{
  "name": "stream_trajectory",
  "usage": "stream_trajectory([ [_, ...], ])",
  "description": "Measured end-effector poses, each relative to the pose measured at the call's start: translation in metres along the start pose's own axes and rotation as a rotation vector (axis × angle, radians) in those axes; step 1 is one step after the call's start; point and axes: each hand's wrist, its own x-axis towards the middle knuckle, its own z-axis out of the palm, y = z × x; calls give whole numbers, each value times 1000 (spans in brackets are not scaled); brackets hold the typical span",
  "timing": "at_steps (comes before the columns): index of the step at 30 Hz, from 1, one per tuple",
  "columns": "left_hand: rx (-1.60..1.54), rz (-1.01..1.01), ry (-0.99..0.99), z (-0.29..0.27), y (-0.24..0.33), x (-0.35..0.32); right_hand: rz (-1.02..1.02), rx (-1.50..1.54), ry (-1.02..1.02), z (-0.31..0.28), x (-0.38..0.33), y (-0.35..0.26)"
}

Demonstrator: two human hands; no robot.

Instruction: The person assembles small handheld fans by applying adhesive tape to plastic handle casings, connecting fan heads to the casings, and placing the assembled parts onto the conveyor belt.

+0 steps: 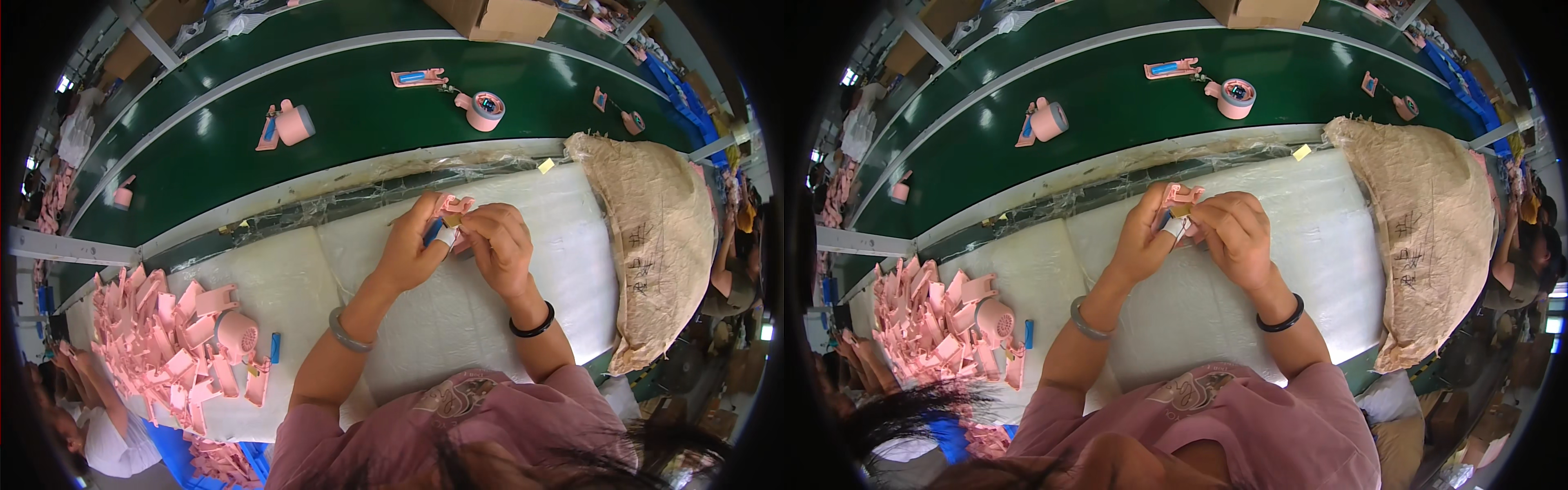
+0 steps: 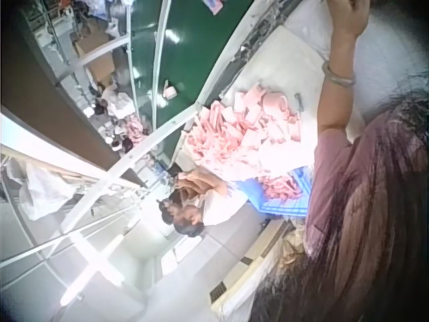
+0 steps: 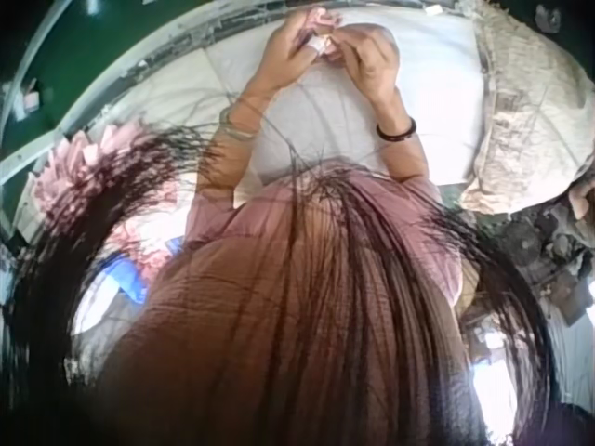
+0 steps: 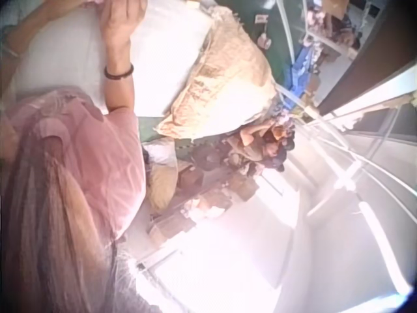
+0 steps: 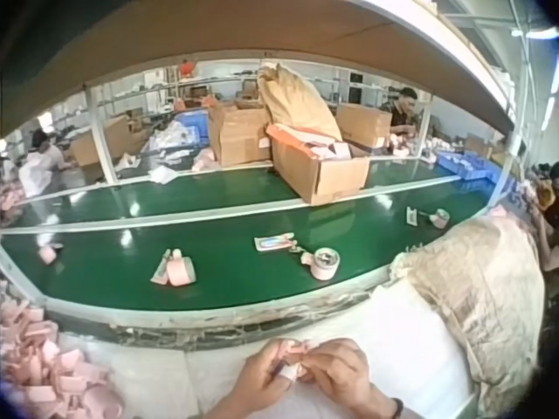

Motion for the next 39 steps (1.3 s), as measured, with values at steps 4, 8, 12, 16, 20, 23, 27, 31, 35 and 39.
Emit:
stream_trajectory([
  [4,11,-4,-2,1,3,-1,11,-8,-5,0,-2,2],
  [8,-35,-40,-8,0,4,-1,22,-11,1,1,-1,1],
  [12,-42,136,-10,2,2,2,28,-11,4,2,0,-1],
  [16,82,18,32,1,1,-2,29,-23,-5,0,0,2],
  [20,103,44,55,4,4,-2,17,-32,-11,-1,-1,1],
  [23,175,78,62,3,3,-2,21,-27,-22,-1,-2,0],
  [27,223,95,82,4,-1,-3,12,-36,-15,-2,-1,-1],
  [31,293,164,127,5,-4,-3,11,-35,-21,-1,-1,-3],
  [35,292,146,143,6,1,-2,31,-17,-16,2,-1,-4],
  [39,287,15,216,9,8,-3,51,-18,-25,6,1,-6],
])
